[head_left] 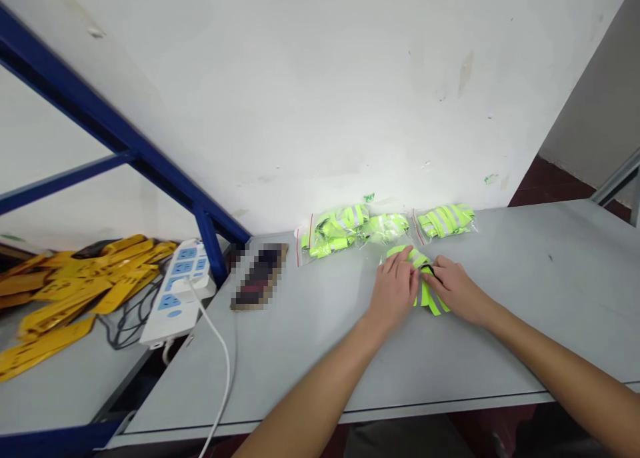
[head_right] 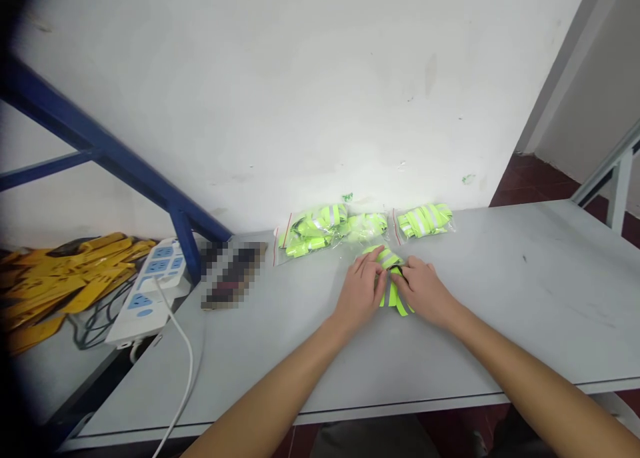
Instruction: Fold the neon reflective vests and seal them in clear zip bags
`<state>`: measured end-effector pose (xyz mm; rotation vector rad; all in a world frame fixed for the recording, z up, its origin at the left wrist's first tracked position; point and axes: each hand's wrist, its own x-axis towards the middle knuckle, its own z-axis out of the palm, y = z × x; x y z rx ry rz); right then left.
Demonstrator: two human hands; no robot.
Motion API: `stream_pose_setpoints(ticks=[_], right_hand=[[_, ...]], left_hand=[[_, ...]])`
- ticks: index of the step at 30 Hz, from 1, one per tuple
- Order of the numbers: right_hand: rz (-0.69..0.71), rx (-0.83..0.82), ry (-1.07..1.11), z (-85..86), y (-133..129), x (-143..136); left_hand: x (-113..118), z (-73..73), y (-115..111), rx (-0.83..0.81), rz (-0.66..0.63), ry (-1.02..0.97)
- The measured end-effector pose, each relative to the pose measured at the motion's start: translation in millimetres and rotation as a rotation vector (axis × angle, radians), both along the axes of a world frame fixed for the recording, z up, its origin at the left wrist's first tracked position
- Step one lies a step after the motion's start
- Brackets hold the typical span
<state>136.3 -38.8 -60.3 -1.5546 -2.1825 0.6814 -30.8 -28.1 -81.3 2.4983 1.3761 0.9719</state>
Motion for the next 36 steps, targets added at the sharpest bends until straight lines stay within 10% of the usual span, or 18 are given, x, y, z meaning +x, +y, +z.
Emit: stream_pose_setpoints(ticks=[6,19,29,36], right_hand=[[-0.123,0.122,-0.122,-10.1,8,-5],[0.116,0.290,-0.057,-8.6,13,4],[-0.368,0.225,0.215,-28.2,26,-2],[-0.080,0.321,-0.042,-16.5,31,11]], left_hand=[[1,1.6,-1,-0.009,-0.052,0.047],[-3,4.9,2,0.003,-0.083,0.108],[-2,1.3,5,-0.040,-0.114,0.188],[2,3.0,-6,-0.097,-0.057,0.202]])
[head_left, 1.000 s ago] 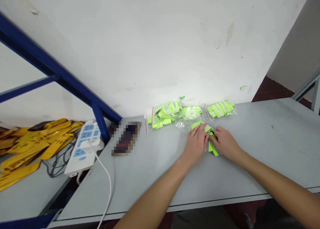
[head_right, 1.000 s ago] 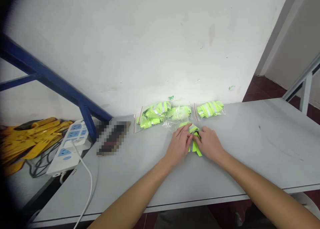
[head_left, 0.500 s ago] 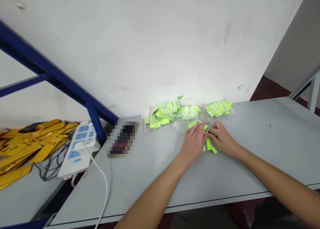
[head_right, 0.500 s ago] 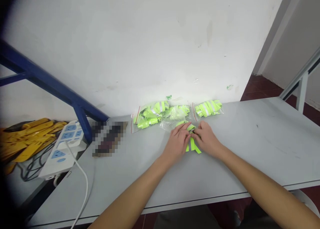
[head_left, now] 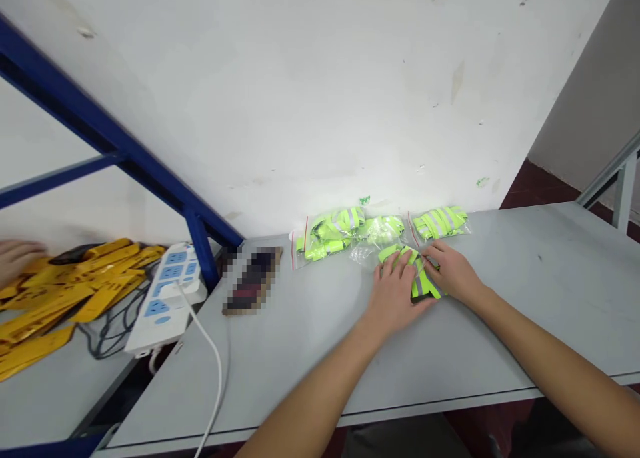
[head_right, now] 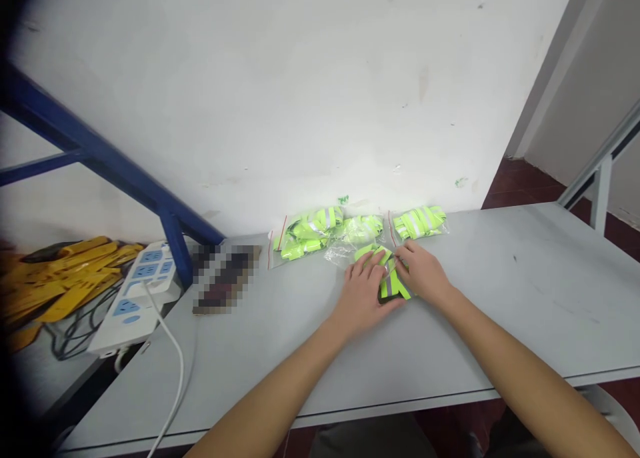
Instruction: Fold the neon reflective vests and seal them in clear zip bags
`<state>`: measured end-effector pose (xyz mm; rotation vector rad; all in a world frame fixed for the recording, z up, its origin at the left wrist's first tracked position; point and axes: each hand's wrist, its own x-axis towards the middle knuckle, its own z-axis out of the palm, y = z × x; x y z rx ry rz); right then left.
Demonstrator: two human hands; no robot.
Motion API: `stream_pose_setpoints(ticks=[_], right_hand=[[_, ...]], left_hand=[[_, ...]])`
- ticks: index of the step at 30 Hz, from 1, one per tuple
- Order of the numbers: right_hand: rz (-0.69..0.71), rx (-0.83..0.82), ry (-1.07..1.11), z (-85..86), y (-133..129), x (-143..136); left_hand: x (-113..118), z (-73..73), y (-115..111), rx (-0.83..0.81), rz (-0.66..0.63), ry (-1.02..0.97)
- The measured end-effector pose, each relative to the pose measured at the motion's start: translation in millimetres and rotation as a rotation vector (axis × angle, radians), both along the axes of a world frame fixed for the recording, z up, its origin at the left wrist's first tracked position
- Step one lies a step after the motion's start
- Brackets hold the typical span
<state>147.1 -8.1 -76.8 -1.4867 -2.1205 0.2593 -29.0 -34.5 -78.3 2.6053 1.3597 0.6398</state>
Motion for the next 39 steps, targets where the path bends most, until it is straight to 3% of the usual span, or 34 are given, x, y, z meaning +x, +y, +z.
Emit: stream_pose_setpoints(ticks=[7,12,16,18,22,28,34,39], right_hand=[[0.057,-0.084,-0.307,18.0,-8,14],[0.217,-0.102,-0.269,17.7,-19,21],[0.235,-0.055,-0.265,14.3,-20,18],[0.225,-0.011,-0.280,12.6,-19,14],[0.166,0.137,-0.329,6.6,-20,5],[0.101,0.326,-0.325,2.3,-20,0],[0.367,0.412,-0.286,9.2,-25,-2],[0.474,0.441,-0.301,9.2,-39,-13]], left_hand=[[-10,0.6,4,-0.067,0.003,-0.058],[-25,-1.1,14,-0.387,0.025,-0.454],[-30,-0.2,21,-0.681,0.023,-0.565],[-31,0.6,24,-0.753,-0.010,-0.641],[-31,-0.9,28,-0.837,-0.042,-0.844],[-25,-3.3,27,-0.919,-0.019,-0.939],[-18,-2.9,22,-1.076,-0.021,-1.004],[-11,-7.5,22,-0.854,0.138,-0.922]])
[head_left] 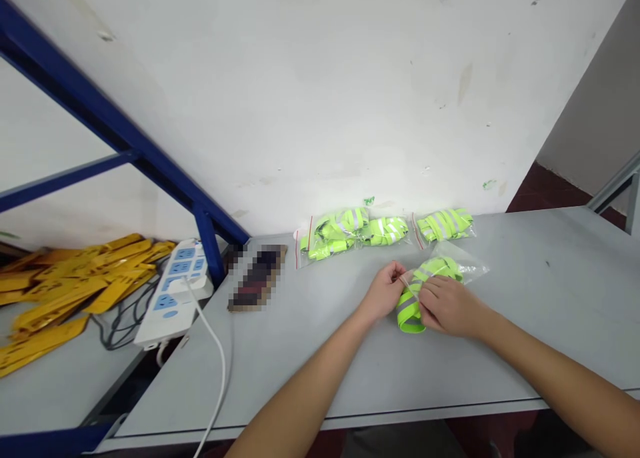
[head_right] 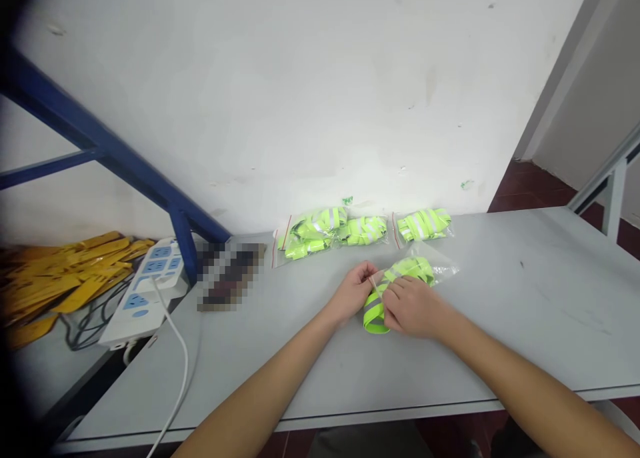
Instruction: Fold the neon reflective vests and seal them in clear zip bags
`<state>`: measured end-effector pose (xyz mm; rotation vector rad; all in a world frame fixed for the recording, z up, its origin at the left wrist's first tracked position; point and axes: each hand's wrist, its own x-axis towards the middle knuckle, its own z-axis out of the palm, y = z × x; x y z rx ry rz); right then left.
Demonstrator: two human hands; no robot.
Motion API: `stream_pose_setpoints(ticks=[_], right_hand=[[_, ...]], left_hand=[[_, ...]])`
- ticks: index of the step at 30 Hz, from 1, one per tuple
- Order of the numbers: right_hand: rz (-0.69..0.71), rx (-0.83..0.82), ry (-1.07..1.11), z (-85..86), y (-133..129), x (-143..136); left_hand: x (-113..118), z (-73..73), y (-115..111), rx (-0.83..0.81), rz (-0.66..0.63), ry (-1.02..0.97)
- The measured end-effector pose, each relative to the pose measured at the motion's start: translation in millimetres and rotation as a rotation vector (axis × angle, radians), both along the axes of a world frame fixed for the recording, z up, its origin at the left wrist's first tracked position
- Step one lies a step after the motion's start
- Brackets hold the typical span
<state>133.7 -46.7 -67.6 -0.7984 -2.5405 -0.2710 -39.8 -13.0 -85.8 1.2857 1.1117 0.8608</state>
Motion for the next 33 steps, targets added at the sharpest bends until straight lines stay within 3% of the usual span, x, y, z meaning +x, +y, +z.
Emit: stream_pose_setpoints(ticks=[5,10,15,22,25,30,33], right_hand=[[-0.091,-0.023,0.012,-5.5,-6,-8],[-0.305,-0.141,0.056,-1.9,0,-2],[-0.127,-0.285,0.017,8.0,3,8],[-0.120,-0.130,0.019,-11.9,4,1],[-0.126,0.002,0.112,-17.4,8,1],[-0.167,0.134,0.227,-15.1,11,4],[-0.204,0.184,0.254,-12.7,10,4]], left_hand=[[5,-2.6,0,0.042,0.198,0.040],[6,-2.5,0,-0.087,0.312,-0.127],[7,-0.2,-2,-0.112,0.336,-0.143],[6,0.0,-4,-0.088,0.203,-0.146],[4,1.5,-7,0.051,0.111,0.005],[-2,15.1,-14,0.402,-0.025,0.518],[-2,22.3,-19,0.502,-0.077,0.759]])
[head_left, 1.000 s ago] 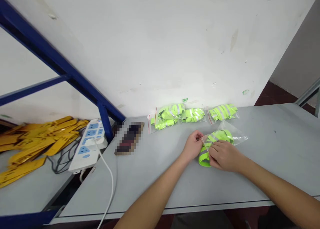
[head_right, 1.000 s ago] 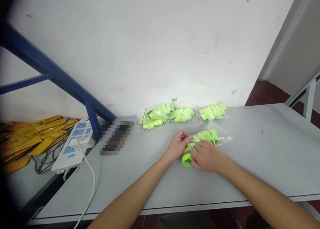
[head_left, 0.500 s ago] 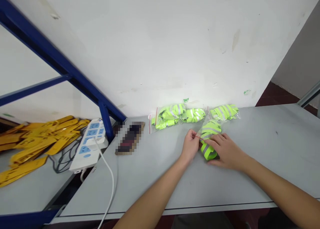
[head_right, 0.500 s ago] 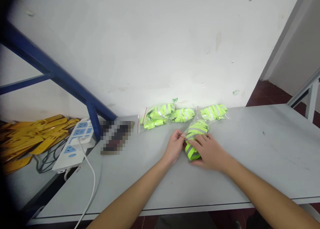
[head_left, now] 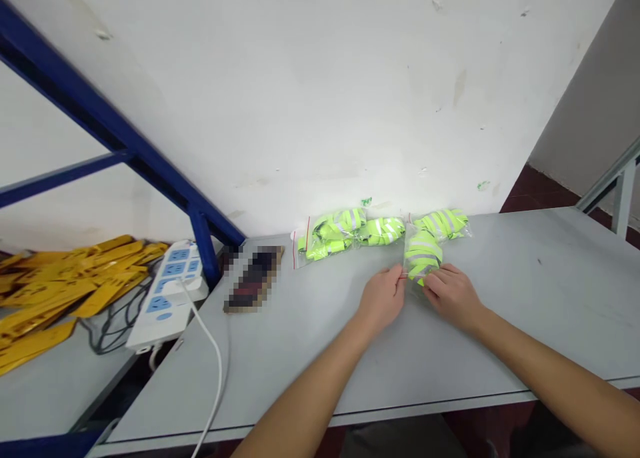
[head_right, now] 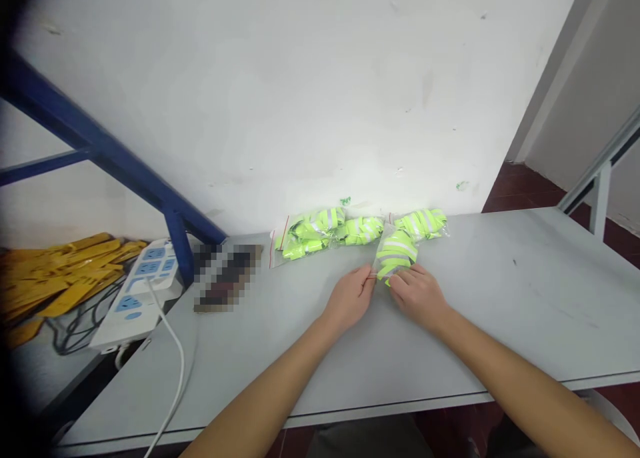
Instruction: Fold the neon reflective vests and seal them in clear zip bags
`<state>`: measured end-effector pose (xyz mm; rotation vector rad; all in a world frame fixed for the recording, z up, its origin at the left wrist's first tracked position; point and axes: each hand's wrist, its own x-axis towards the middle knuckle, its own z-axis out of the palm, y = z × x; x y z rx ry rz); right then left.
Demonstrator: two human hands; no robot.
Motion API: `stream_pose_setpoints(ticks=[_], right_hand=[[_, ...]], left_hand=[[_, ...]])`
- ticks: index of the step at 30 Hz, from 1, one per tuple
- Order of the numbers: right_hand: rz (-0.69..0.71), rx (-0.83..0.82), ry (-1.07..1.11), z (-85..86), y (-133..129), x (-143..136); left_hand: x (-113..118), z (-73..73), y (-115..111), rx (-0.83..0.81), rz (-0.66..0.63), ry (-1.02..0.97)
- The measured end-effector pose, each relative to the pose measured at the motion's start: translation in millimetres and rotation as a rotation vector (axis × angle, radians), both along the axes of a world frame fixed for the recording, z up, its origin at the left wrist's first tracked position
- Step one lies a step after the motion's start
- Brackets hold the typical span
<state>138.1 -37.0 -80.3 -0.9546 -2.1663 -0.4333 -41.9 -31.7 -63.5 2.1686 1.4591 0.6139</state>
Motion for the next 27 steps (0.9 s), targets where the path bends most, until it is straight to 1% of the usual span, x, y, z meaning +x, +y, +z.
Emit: stream_pose_setpoints(ticks=[2,5,7,9,11,14,16,17,18,21,22,23,24,27], right_hand=[[-0.025,0.025,0.007,0.2,0,-1],[-0.056,0.039,-0.014,-2.4,1,-5],[-0.081,0.007,-0.058,-5.4,2,-7],[-0.121,-0.074,-0.112,-7.7,1,-9],[-0.188,-0.195,-0.165,-7.5,0,-9],[-0.328,-0.387,-0.258,-1.3,-5,-8],[-0.369,-0.478,-0.317,4.5,-7,-8],[-0.365,-0.510,-0.337,6.8,-8,-8],[-0.345,-0.533,-0.349,8.5,-9,-8],[-0.254,-0.574,-0.343,8.6,-9,-9],[-0.220,-0.583,-0.337,7.4,-9,-9],[-0.192,-0.591,-0.333,5.9,-9,-8],[-0.169,-0.595,-0.334,4.2,-9,-8],[-0.108,-0.587,-0.355,-0.9,-9,-7]], left_hand=[[2,1.9,-3,-0.016,-0.029,0.111],[6,1.7,-7,-0.033,-0.074,0.215],[6,1.2,-7,-0.025,-0.062,0.262],[3,1.3,-4,-0.016,-0.013,0.320],[-2,2.0,0,-0.010,0.048,0.379],[-12,3.9,4,0.005,0.129,0.438],[-18,4.6,4,0.055,0.158,0.433],[-20,4.5,4,0.097,0.128,0.408],[-22,4.0,3,0.139,0.054,0.366],[-24,-0.3,3,0.198,-0.286,0.198],[-24,-2.6,5,0.193,-0.359,0.149],[-24,-5.1,7,0.186,-0.390,0.109],[-24,-7.9,10,0.184,-0.392,0.079],[-20,-16.2,20,0.209,-0.345,0.031]])
